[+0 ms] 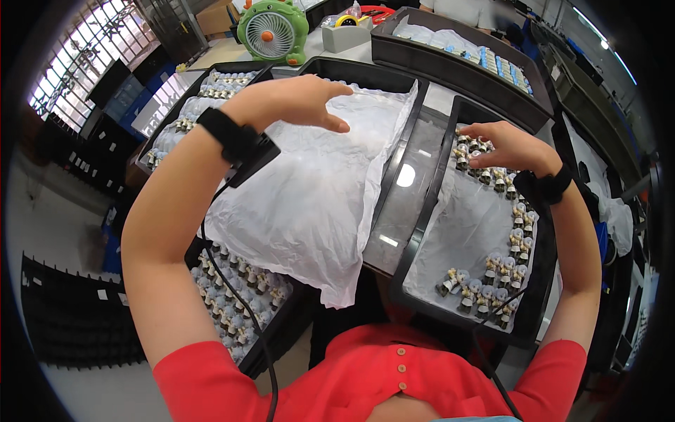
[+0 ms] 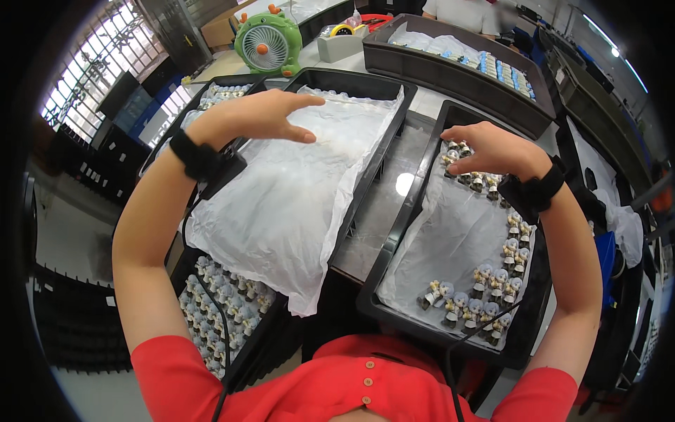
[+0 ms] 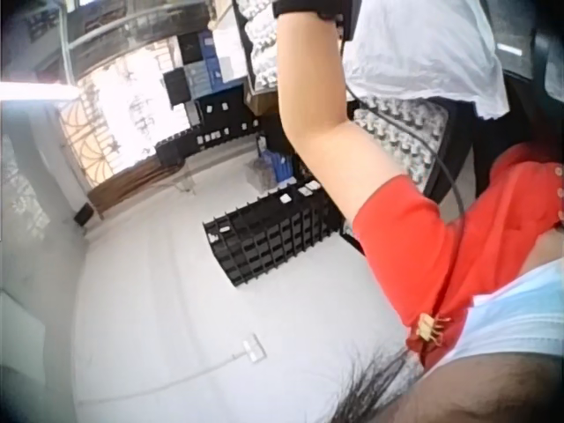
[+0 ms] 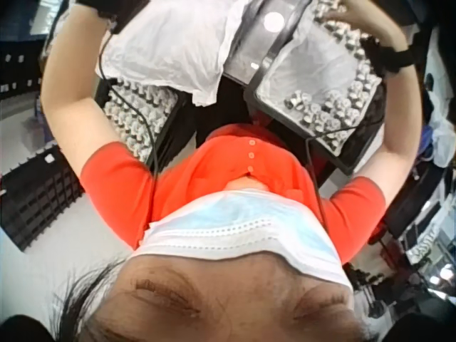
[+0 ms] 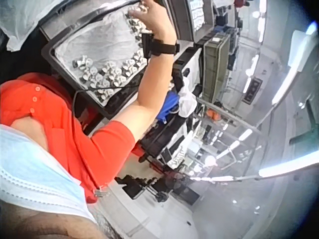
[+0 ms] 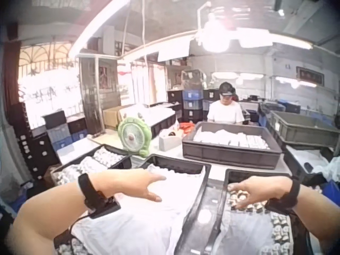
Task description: The person assembles small, white, doll-like figurines by hand. They pick up individual figurines from a tray, manipulate their parts to ensure they are properly fitted, and place them back into the tray in an organized manner.
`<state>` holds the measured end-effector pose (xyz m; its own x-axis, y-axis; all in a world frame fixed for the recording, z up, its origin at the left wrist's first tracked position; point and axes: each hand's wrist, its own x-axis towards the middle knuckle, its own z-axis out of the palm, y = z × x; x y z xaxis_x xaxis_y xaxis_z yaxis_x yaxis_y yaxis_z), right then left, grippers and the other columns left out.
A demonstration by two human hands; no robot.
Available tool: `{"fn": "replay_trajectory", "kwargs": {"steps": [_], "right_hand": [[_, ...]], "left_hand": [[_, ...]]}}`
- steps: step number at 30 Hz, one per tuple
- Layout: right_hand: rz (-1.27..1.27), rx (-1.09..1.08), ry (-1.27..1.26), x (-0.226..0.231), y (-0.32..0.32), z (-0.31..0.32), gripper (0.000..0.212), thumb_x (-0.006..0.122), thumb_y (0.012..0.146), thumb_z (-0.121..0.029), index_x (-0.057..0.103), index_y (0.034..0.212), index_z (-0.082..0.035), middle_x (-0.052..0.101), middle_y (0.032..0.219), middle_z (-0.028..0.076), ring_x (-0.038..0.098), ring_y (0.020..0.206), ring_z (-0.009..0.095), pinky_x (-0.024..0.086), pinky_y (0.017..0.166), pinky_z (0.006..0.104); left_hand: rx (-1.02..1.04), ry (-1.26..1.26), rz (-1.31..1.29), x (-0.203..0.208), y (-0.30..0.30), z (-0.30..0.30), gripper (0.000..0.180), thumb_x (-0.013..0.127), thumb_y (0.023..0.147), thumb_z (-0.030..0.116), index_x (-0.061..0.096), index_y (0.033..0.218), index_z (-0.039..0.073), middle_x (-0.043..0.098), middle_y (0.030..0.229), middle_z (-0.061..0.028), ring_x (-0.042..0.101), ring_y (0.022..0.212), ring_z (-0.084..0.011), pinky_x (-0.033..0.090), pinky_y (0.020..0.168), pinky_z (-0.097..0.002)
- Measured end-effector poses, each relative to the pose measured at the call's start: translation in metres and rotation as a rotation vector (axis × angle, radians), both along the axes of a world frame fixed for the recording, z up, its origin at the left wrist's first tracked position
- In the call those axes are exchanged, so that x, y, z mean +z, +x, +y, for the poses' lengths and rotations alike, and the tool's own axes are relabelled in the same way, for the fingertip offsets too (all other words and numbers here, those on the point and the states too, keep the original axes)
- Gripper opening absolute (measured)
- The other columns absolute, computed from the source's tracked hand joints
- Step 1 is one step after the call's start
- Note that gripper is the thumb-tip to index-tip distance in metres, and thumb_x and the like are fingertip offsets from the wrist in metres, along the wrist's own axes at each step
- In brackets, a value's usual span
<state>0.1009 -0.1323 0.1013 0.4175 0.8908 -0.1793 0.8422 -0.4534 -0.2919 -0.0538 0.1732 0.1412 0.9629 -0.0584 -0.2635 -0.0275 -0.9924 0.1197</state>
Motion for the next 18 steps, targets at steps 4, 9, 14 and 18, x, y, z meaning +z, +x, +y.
{"fn": "replay_trajectory", "kwargs": {"steps": [4, 9, 14, 18], "right_hand": [[0.025, -0.066, 0.089, -0.002, 0.001, -0.007, 0.055, 0.072, 0.074, -0.028, 0.055, 0.119, -0.002, 0.06, 0.111, 0.022, 0.059, 0.102, 0.031, 0.047, 0.087, 0.0355], [-0.007, -0.075, 0.316, -0.013, 0.027, 0.039, 0.05, 0.068, 0.077, -0.03, 0.057, 0.117, -0.002, 0.062, 0.106, 0.022, 0.061, 0.097, 0.032, 0.047, 0.085, 0.0349], [-0.142, -0.092, 0.474, -0.059, 0.074, 0.106, 0.049, 0.067, 0.077, -0.035, 0.059, 0.115, -0.006, 0.063, 0.104, 0.023, 0.06, 0.099, 0.036, 0.047, 0.087, 0.0367], [-0.223, -0.247, 0.473, -0.086, 0.087, 0.139, 0.044, 0.068, 0.076, -0.035, 0.062, 0.111, -0.009, 0.061, 0.109, 0.021, 0.056, 0.107, 0.034, 0.044, 0.091, 0.0423]], "left_hand": [[-0.039, -0.103, -0.046, -0.022, -0.054, -0.026, 0.075, 0.062, 0.081, 0.049, 0.035, 0.137, 0.008, 0.039, 0.135, -0.0247, 0.045, 0.119, -0.0384, 0.037, 0.1, -0.0393], [0.066, -0.142, -0.13, -0.082, -0.132, -0.042, 0.078, 0.053, 0.081, 0.06, 0.031, 0.14, 0.015, 0.03, 0.138, -0.028, 0.033, 0.125, -0.0403, 0.03, 0.095, -0.0558], [0.234, -0.09, -0.075, -0.109, -0.135, -0.045, 0.068, 0.051, 0.086, 0.051, 0.029, 0.141, 0.018, 0.025, 0.142, -0.0273, 0.027, 0.13, -0.0411, 0.023, 0.102, -0.058], [0.234, -0.075, -0.049, -0.117, -0.124, -0.044, 0.068, 0.046, 0.086, 0.057, 0.03, 0.141, 0.019, 0.024, 0.143, -0.0247, 0.025, 0.132, -0.0398, 0.021, 0.1, -0.0627]]}}
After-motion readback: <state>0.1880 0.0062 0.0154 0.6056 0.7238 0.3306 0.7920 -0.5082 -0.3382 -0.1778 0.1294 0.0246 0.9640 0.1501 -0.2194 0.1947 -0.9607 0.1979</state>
